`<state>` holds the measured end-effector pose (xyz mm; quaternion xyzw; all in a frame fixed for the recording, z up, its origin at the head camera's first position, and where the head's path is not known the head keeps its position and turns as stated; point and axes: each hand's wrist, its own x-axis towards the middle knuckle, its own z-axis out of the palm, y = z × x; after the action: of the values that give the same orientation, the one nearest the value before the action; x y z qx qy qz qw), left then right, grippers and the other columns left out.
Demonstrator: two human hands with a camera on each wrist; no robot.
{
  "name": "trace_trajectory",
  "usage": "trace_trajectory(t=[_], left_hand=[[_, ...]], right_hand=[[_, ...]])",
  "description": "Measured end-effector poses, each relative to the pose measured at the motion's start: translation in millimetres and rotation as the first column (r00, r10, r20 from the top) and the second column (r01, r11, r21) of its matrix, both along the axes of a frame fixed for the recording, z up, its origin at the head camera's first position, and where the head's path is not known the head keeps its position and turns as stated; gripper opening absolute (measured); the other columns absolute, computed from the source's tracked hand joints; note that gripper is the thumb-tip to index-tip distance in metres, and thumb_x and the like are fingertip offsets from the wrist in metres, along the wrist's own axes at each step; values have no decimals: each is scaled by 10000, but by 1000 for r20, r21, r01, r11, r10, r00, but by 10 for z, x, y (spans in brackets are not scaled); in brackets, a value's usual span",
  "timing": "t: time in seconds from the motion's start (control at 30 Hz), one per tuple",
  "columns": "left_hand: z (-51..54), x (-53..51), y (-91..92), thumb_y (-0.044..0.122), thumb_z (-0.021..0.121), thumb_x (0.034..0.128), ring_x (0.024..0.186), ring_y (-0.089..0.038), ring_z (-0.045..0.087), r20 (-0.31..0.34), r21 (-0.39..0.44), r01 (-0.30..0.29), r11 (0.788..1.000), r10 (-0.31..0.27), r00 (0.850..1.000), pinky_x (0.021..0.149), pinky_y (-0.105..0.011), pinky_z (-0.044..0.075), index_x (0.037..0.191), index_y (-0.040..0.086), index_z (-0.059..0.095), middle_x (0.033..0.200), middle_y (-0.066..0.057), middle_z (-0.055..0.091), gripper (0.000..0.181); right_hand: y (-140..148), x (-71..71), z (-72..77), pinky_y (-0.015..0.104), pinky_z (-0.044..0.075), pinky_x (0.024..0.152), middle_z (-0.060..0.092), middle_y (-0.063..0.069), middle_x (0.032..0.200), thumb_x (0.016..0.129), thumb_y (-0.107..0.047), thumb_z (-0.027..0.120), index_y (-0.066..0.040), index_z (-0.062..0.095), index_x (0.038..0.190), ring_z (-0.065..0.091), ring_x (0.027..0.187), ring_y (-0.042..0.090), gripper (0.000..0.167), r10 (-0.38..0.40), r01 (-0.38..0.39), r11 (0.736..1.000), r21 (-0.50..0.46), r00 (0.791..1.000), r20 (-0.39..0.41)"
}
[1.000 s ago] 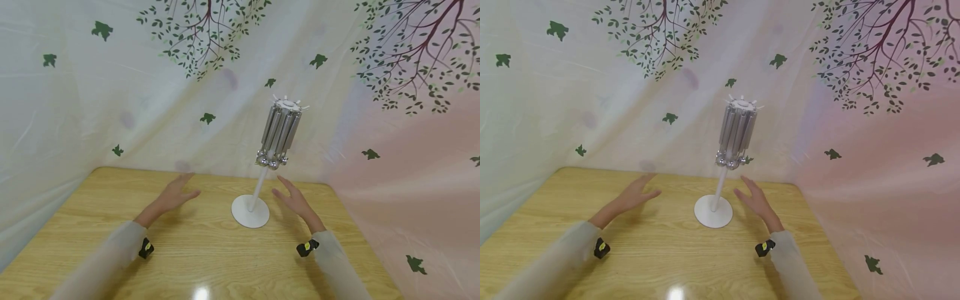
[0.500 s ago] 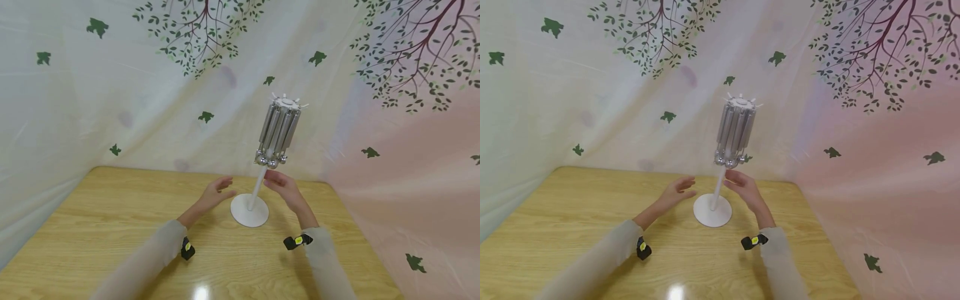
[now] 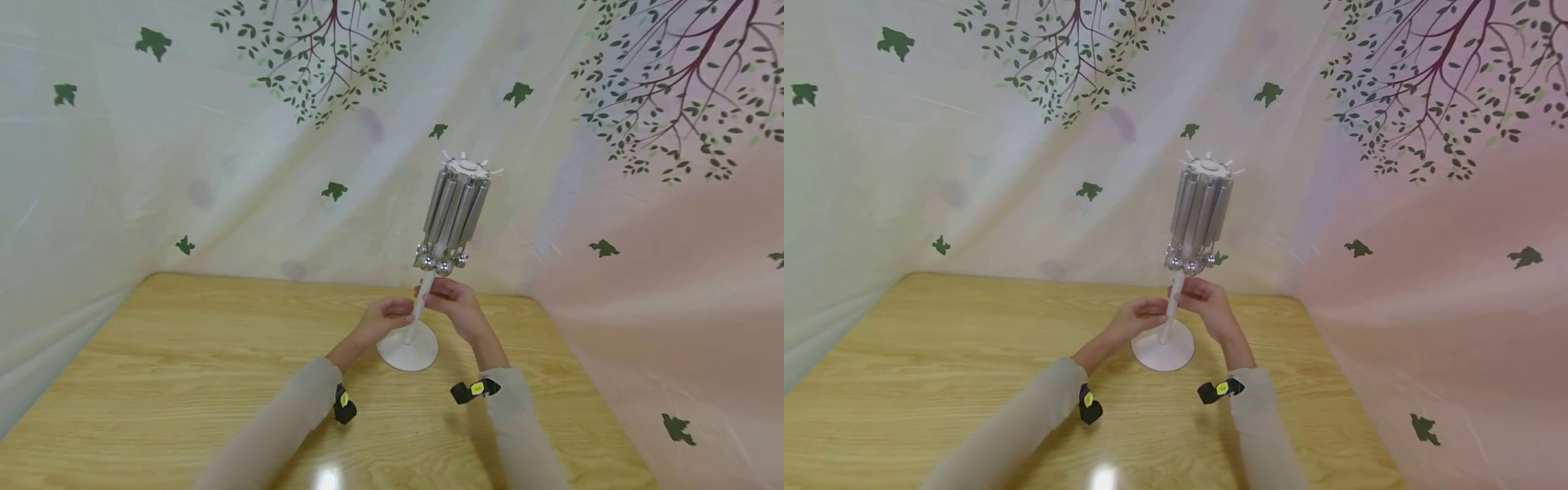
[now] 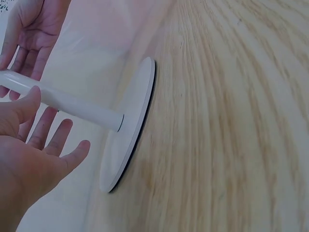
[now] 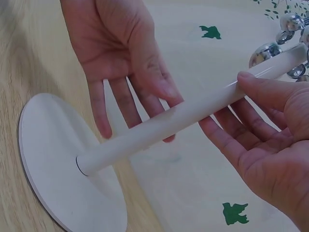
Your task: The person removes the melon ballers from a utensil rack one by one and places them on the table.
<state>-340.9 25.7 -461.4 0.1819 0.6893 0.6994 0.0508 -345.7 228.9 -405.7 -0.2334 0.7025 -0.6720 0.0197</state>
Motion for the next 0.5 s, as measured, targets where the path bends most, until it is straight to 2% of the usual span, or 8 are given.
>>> trace_trajectory(t=[0.13, 0.33, 0.5], left_hand=[[-33, -15, 81, 3, 662, 957, 1199, -358, 661, 44, 23, 9, 1000, -10, 999, 1013, -401, 554, 1294, -95, 599, 1305, -270, 648, 357], [-61, -30, 172, -11, 638, 962, 1024, -216, 690, 85, 62, -21, 998, 15, 996, 971, -457, 571, 1250, -110, 593, 1266, -295, 641, 309], [-33, -15, 206, -63, 643, 931, 900, -144, 666, 71, 73, -74, 995, 69, 995, 799, -328, 580, 1148, -111, 607, 1153, -275, 669, 225]], right_hand=[[-32, 9, -10, 285, 595, 904, 769, -40, 1043, 946, 74, 635, 215, 528, 1235, 732, 986, 100, 339, -17, 17, 999, -31, 1000, -7], [-75, 23, -29, 275, 610, 849, 768, -77, 988, 934, 112, 620, 244, 514, 1233, 733, 947, 79, 343, -73, 70, 995, -66, 997, -36], [-133, 30, -24, 267, 614, 821, 771, -83, 956, 925, 121, 627, 249, 522, 1224, 735, 924, 75, 342, -112, 108, 990, -91, 993, -37]])
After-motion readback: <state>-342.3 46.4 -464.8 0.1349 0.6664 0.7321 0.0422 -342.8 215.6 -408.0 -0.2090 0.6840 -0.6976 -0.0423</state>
